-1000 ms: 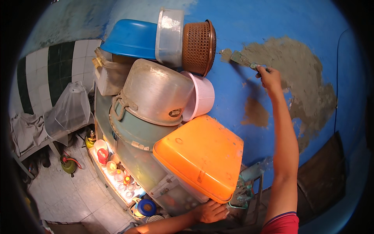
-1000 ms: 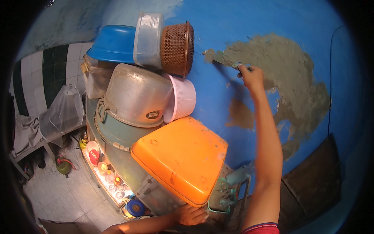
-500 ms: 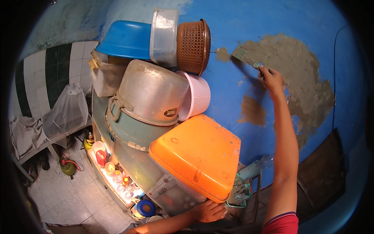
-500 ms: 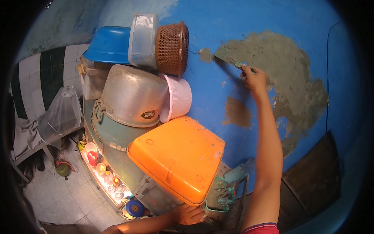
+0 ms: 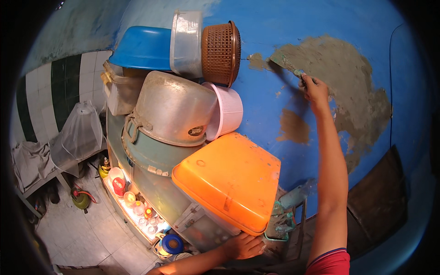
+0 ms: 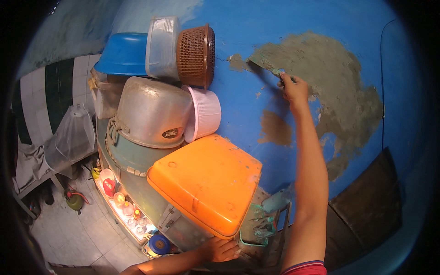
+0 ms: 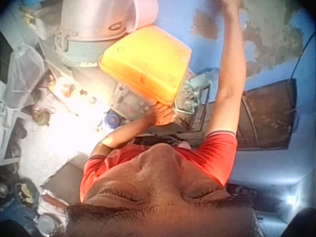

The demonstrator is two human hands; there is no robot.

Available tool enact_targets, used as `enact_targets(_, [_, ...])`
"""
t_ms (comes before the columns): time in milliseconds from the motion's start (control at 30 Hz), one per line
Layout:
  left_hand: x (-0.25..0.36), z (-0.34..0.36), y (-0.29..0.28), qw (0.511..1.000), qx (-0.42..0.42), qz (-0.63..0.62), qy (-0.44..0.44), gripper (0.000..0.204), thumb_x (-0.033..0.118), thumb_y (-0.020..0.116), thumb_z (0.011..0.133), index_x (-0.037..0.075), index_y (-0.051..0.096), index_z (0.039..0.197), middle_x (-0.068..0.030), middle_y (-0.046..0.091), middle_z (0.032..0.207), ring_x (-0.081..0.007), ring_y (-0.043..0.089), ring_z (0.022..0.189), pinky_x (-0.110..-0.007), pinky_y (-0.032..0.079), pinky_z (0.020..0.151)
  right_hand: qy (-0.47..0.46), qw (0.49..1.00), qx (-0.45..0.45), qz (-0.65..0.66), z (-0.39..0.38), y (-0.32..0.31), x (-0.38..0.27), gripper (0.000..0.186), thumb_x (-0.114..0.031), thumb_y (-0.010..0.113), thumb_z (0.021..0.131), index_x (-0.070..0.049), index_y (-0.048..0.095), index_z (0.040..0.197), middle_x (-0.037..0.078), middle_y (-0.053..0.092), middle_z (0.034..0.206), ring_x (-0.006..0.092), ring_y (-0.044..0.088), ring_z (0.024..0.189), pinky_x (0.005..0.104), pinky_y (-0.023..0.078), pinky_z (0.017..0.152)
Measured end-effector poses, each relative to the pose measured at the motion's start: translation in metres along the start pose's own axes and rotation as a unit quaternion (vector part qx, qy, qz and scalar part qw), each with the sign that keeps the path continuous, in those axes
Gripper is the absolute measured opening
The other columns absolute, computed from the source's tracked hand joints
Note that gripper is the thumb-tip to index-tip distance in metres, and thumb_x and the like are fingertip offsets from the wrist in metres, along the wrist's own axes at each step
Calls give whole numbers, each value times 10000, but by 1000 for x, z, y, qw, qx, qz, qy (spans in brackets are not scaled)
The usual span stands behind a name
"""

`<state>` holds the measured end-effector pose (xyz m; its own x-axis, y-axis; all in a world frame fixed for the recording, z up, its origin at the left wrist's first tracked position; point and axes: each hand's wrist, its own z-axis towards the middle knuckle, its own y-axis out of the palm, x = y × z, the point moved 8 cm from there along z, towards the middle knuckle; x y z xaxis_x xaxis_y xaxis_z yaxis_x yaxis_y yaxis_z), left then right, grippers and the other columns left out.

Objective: The person scoops plaster from a green tray using a trowel and applies it to a blue wall, smoothing the surface repeatedly. The person works in a small area, repeatedly loading the trowel and spreading the material over the same patch.

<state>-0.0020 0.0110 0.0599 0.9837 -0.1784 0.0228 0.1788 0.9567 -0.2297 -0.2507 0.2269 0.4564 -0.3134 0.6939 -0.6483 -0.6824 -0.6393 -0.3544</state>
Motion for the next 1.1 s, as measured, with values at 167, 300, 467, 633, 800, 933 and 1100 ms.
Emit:
enact_targets(167, [0, -3, 2, 1000, -11, 7, -20, 309, 347, 769, 818, 85, 695, 965, -46, 650, 1007, -204, 636, 931, -350, 489, 826, 9, 999, 37, -36, 8, 18, 17, 277, -290, 717, 895, -14, 689, 880, 33, 652, 715, 55, 433, 504, 232, 338, 442])
enact_targets(300, [-1, -4, 4, 1000, -7, -3, -16, 321, 353, 769, 817, 87, 697, 981, -45, 649, 1005, -204, 635, 924, -352, 489, 817, 8, 996, 58, -66, 1, -4, 12, 294, -285, 713, 884, 7, 704, 859, 57, 672, 690, 71, 463, 473, 248, 365, 426])
enact_targets(467, [0, -4, 5, 1000, -9, -4, -14, 333, 360, 769, 815, 86, 698, 992, -48, 648, 1003, -206, 633, 929, -347, 488, 822, 3, 999, 32, -28, -2, 13, 4, 281, -279, 716, 886, 0, 697, 861, 63, 674, 705, 64, 449, 470, 242, 348, 423])
enact_targets(633, [0, -3, 5, 1000, -16, 5, -21, 341, 363, 771, 811, 83, 699, 992, -55, 651, 1006, -213, 635, 929, -345, 490, 829, 18, 996, 56, -63, 2, 12, 23, 286, -307, 730, 885, -25, 689, 867, 42, 661, 720, 57, 428, 489, 231, 319, 431])
enact_targets(800, [0, -5, 6, 1000, -5, 0, -5, 345, 363, 776, 805, 84, 700, 993, -56, 655, 1008, -216, 635, 933, -348, 492, 841, 19, 997, 37, -60, -7, -19, 10, 306, -284, 729, 876, 19, 699, 858, 60, 665, 687, 71, 445, 455, 244, 340, 415])
enact_targets(933, [1, -6, 6, 1000, -8, 1, -10, 345, 361, 780, 802, 84, 700, 991, -55, 655, 1004, -213, 635, 933, -348, 494, 842, -14, 999, -9, -33, -3, 10, 5, 320, -305, 726, 874, 15, 711, 869, 60, 674, 679, 75, 470, 458, 249, 358, 422])
enact_targets(1100, [-1, -5, 5, 1000, -20, 5, -22, 345, 361, 782, 799, 87, 697, 989, -56, 654, 999, -210, 635, 931, -345, 494, 843, -24, 990, 22, -139, 4, 15, 19, 336, -332, 710, 871, 3, 734, 882, 66, 694, 679, 94, 500, 466, 273, 404, 448])
